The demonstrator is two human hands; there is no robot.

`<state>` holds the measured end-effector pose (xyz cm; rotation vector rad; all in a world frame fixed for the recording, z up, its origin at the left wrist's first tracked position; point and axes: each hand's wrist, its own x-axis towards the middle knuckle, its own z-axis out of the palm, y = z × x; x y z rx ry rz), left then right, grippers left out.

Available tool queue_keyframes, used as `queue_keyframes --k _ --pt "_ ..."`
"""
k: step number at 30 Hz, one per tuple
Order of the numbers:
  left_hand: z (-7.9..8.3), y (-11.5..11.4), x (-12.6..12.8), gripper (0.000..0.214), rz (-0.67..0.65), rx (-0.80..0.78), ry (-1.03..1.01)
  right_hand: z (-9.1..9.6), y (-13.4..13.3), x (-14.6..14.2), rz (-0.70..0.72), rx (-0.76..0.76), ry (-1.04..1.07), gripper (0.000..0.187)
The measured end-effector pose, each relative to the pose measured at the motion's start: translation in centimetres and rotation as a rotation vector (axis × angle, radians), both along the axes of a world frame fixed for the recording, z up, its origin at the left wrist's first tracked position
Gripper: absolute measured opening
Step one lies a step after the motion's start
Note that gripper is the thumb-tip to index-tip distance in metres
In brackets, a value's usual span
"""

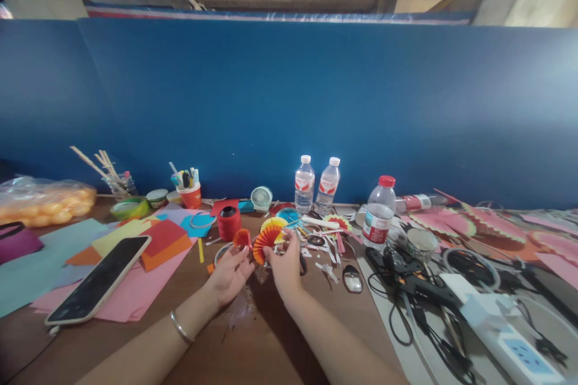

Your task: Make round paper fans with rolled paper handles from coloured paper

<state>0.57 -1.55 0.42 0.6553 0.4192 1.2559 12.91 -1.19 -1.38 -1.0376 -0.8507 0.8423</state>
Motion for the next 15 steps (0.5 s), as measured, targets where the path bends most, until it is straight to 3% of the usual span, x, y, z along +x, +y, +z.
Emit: queue_keyframes --k 2,6,12,15 --pt "-0.05 0.13 -0.1 0.016 -0.008 0.002 -0.001 -0.09 0.3 0.05 0.143 -0.071 0.176 0.054" --pt "0.07 0.32 -0.28 0.017 0.012 -0.008 -0.002 0.28 0.35 0.27 0.38 -0.118 0.406 0.027" --pt "0.27 0.43 -0.36 0.015 0.006 -0.03 -0.011 0.24 0.44 0.53 0.399 -0.125 0.493 0.021" --pt "-0.14 0.85 -0.57 0.011 0.083 -0.093 -0.029 0.08 0.55 0.66 0.374 -0.117 0.527 0.017"
